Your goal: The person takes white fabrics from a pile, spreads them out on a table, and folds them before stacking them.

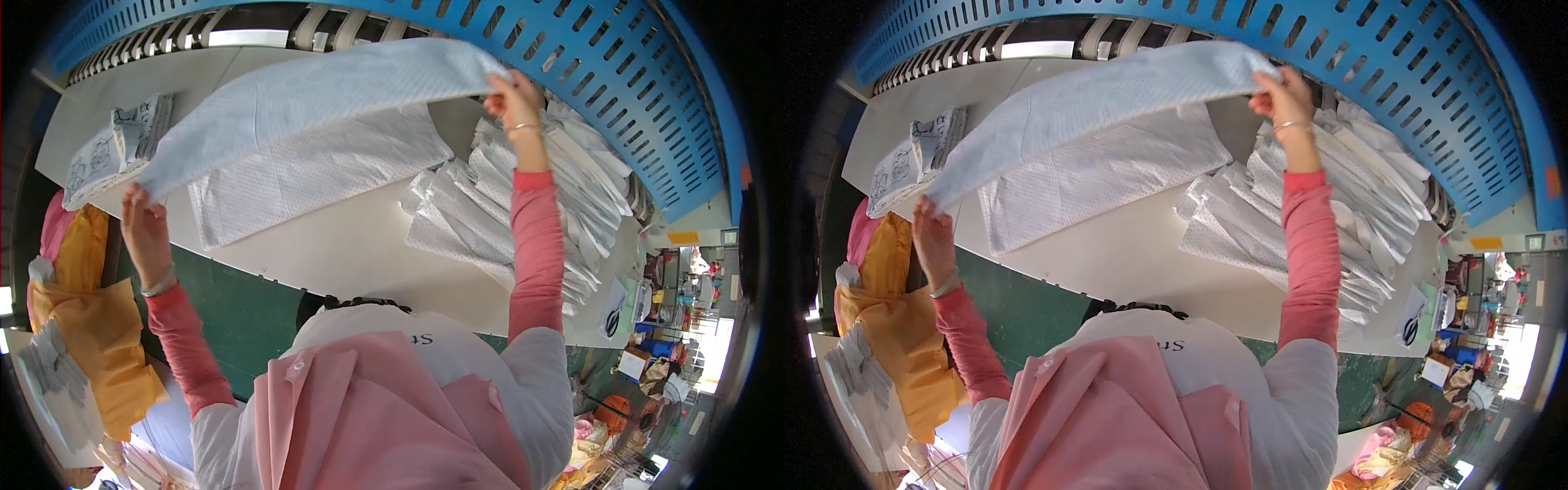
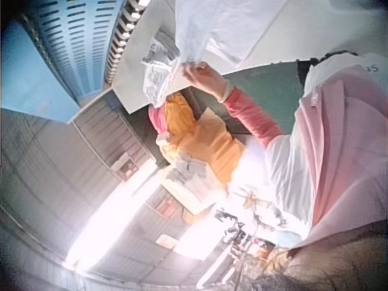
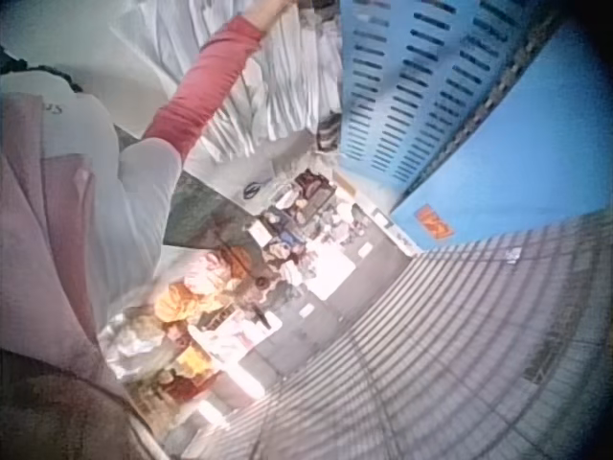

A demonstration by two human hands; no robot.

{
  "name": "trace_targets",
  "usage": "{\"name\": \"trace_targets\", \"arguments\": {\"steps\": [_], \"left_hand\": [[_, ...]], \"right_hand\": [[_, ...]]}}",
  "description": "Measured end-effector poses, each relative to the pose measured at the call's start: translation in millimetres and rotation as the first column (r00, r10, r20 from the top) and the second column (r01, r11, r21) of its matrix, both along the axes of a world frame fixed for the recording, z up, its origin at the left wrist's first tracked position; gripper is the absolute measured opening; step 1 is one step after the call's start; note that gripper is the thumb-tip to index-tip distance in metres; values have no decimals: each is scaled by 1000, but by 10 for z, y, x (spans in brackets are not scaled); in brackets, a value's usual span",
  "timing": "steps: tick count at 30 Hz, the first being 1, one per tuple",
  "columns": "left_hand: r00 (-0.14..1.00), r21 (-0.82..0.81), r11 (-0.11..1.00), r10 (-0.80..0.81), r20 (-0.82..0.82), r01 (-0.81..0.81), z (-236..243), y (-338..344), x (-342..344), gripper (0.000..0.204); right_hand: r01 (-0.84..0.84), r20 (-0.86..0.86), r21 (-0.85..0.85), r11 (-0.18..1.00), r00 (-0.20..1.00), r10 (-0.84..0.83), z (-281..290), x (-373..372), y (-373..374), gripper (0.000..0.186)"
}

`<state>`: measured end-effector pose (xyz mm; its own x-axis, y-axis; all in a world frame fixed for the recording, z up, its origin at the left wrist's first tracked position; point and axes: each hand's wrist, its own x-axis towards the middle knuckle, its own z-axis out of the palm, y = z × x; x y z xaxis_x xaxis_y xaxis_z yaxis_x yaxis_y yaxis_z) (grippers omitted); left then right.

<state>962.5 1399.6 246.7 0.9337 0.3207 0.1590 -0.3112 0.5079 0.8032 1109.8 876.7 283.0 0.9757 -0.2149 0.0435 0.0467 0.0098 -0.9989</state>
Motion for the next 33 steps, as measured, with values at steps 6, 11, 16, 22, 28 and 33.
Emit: {"name": "trace_targets", "arguments": {"steps": [6,11,16,22,28,33], "left_hand": [[932,683,728,290,-220,-65,-1494,185,-367,21],[662,966,-234,707,247,-111,-1239,-197,-359,36],[965,780,623,169,-199,52,-993,-865,-213,23],[391,7,494,-679,-622,869,-963,-2343,-167,35],[252,-85,402,-711,-656,912,-1011,-3105,-114,38],[189,-79,307,-748,-636,948,-966,-3225,-54,32]], "right_hand": [[-77,-123,-960,269,979,-162,-1266,-221,252,26],[224,212,-960,165,973,-91,-967,-594,196,24],[387,269,-694,608,922,-280,-577,-1487,-597,15],[775,375,-607,179,478,-794,-1240,-3307,-1966,20],[647,207,-756,-103,86,-975,-1787,-4224,-2457,48],[738,-315,-600,309,138,-939,-2193,-4591,-2875,64]]}}
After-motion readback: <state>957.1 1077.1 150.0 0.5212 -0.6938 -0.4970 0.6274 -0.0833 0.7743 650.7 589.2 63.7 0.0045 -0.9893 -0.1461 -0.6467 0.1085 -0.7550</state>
